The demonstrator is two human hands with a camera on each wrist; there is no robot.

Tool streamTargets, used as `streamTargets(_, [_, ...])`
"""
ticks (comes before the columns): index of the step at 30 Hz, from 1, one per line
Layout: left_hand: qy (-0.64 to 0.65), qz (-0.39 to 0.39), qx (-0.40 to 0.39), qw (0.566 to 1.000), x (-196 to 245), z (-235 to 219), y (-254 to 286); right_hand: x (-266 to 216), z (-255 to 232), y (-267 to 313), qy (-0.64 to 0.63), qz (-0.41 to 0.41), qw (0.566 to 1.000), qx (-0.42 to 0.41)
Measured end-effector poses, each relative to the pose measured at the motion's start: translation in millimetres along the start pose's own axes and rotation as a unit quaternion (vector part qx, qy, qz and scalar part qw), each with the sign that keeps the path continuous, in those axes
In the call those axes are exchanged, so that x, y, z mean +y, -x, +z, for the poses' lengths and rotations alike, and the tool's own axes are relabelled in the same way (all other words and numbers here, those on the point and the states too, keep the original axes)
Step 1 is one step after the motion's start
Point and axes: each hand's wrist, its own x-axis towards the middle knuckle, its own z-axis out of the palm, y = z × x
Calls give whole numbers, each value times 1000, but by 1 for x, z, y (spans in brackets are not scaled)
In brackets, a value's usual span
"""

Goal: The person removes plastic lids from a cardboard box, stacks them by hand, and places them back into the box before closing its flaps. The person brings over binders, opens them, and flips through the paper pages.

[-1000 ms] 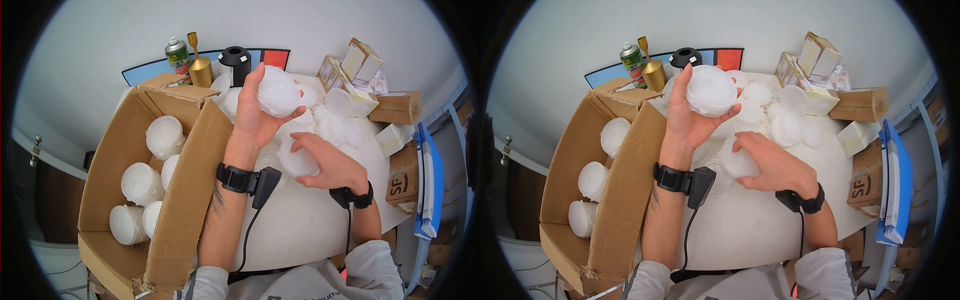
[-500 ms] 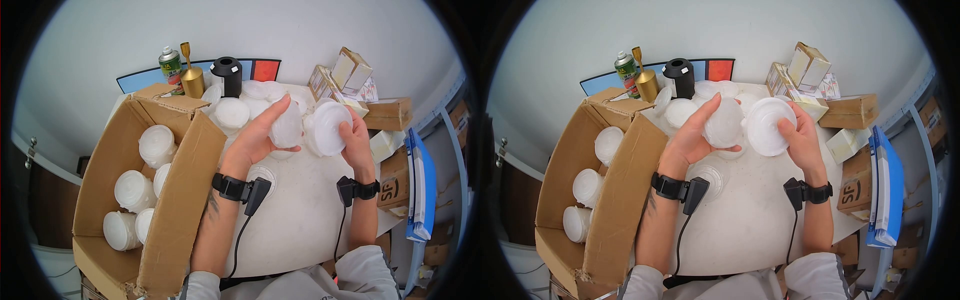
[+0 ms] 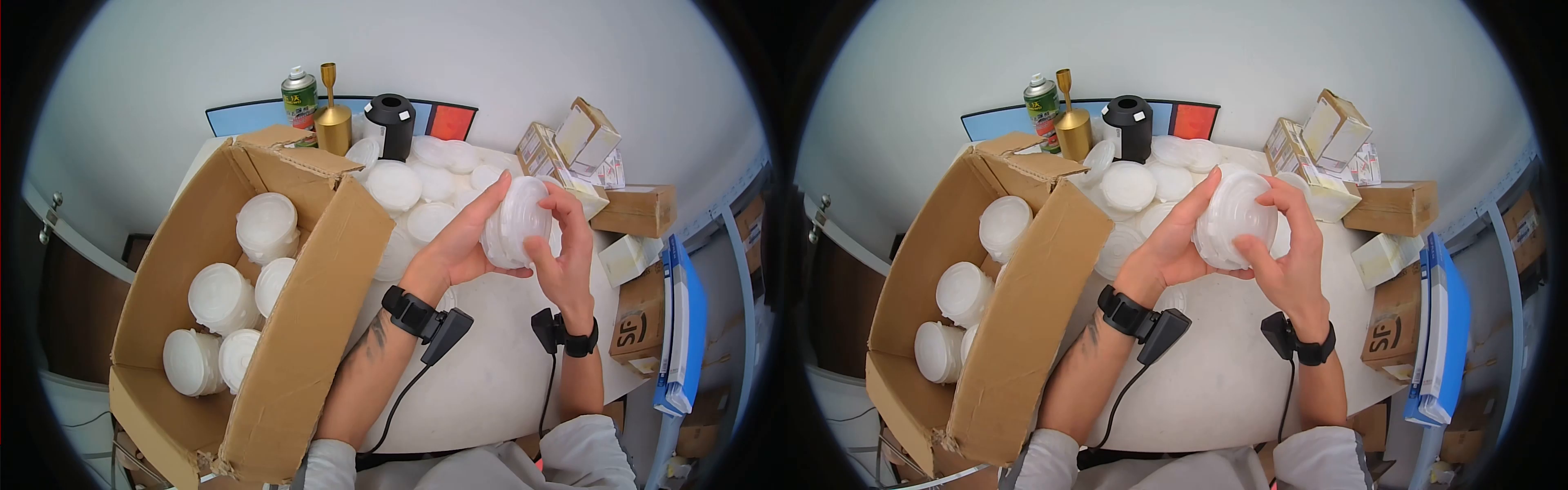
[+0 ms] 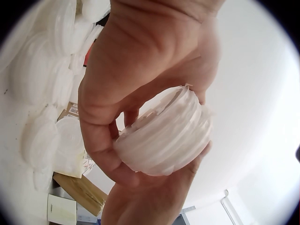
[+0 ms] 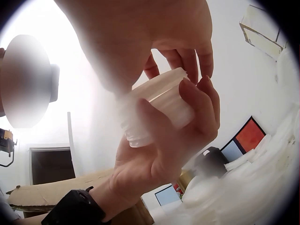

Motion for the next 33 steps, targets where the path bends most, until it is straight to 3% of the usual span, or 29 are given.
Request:
streamTargets(5, [-13, 37, 16, 999, 2, 0, 1, -6, 2, 0, -31, 4, 999, -36])
streamTargets(9, [-26, 19, 2, 999, 4, -3, 3, -5, 0, 0, -44, 40, 997, -47])
streamTargets(14, [-39, 19, 2, 999, 4, -8, 1, -5, 2, 1, -27, 29, 994, -102])
streamTargets(17, [-47, 20, 8, 999, 8, -4, 8, -2, 3, 0, -40, 46, 993, -97])
streamTargets(19, [-34, 25, -2, 999, 6, -9, 6, -1, 2, -2, -53, 107, 985, -126])
streamTargets(23, [-15, 30, 4, 999, -1, -17, 0, -4, 1, 4, -40, 89, 984, -149])
streamTargets(25, [48, 16, -65, 997, -8, -24, -8, -7, 6, 7, -18, 100, 987, -126])
streamTargets(30, [93, 133, -83, 983, -21, -18, -23, -2, 10, 1, 10, 88, 984, -157])
streamTargets(33, [84, 134, -95, 983, -17, -23, -30, -16, 7, -17, 23, 86, 980, -177])
